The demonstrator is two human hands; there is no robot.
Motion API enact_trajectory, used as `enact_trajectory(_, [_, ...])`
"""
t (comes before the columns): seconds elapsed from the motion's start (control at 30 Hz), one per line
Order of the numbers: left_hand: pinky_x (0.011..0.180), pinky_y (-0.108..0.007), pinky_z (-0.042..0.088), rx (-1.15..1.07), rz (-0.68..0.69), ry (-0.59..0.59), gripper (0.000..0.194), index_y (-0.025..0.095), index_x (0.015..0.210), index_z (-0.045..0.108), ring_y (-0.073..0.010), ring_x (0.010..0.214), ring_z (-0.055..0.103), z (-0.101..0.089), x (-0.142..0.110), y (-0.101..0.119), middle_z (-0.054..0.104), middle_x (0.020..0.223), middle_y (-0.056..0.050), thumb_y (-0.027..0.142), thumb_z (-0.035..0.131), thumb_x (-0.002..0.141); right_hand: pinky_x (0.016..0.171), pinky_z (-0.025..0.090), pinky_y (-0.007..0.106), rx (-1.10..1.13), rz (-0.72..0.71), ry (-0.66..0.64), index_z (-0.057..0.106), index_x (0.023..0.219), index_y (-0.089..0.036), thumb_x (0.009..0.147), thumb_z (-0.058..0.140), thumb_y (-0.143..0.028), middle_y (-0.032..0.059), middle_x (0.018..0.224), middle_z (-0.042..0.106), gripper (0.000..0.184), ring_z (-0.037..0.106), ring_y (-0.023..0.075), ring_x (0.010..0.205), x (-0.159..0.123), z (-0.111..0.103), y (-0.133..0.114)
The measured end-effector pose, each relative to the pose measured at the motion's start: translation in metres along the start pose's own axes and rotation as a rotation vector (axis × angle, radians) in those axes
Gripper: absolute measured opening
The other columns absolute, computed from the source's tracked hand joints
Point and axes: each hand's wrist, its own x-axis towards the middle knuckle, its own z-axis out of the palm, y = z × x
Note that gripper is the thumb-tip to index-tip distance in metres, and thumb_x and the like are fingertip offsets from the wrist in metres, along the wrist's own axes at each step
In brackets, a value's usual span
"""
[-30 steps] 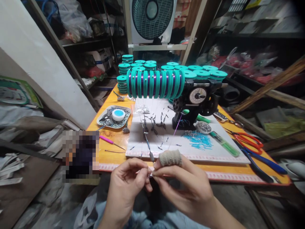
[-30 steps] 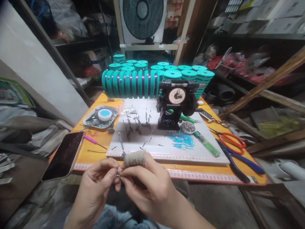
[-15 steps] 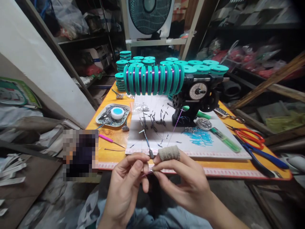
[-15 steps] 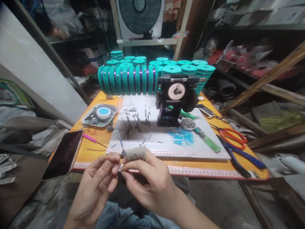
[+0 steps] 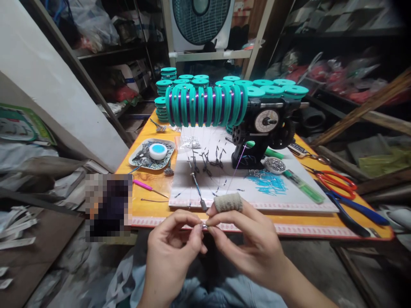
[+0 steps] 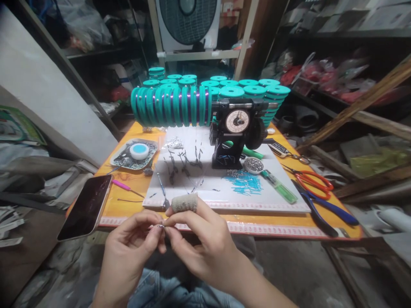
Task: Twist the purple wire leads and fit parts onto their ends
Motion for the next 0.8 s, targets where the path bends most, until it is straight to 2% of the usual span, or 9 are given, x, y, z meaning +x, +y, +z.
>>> enact_trajectory(0.27, [0.048, -0.019, 0.054, 0.036, 0.04, -0.138, 0.008, 0.017, 0.076, 0.067, -0.0083, 0.047, 0.062, -0.009, 0.006, -0.012, 0.066, 0.077, 0.001, 0.02, 0.074, 0.078, 0.075, 0.059, 0.024, -0.025, 0.004, 0.031, 0.07, 0.096, -0.016, 0.083, 0.067, -0.005, 0.0081, 0.094, 0.069, 0.017, 0.068, 0.016, 0.086, -0.001, 0.002, -0.001])
enact_trajectory(0.53, [0.049, -0.018, 0.054, 0.027, 0.034, -0.147, 0.006, 0.017, 0.077, 0.068, -0.0083, 0.049, 0.062, -0.008, 0.004, -0.011, 0.066, 0.08, 0.001, 0.019, 0.074, 0.078, 0.076, 0.058, 0.022, -0.03, -0.003, 0.016, 0.07, 0.096, -0.015, 0.084, 0.066, -0.004, 0.0082, 0.094, 0.069, 0.017, 0.068, 0.015, 0.087, 0.0, 0.002, 0.0])
enact_trajectory(0.67, [0.05, -0.017, 0.054, 0.003, 0.028, -0.075, 0.008, 0.018, 0.075, 0.07, -0.0085, 0.049, 0.063, -0.004, 0.001, -0.008, 0.069, 0.074, 0.001, 0.019, 0.078, 0.074, 0.075, 0.057, 0.021, -0.044, -0.01, 0.007, 0.069, 0.097, -0.014, 0.085, 0.064, -0.004, 0.0093, 0.095, 0.068, 0.016, 0.067, 0.015, 0.088, -0.001, 0.002, 0.001])
enact_trajectory(0.8, [0.057, -0.017, 0.057, 0.055, 0.054, 0.035, 0.015, 0.022, 0.086, 0.079, -0.0105, 0.056, 0.067, -0.002, -0.001, -0.006, 0.076, 0.075, 0.0, 0.016, 0.079, 0.072, 0.074, 0.058, 0.027, -0.138, -0.06, -0.039, 0.068, 0.097, -0.01, 0.088, 0.061, -0.004, 0.0134, 0.094, 0.067, 0.013, 0.067, 0.0189, 0.088, 0.0, 0.006, 0.004])
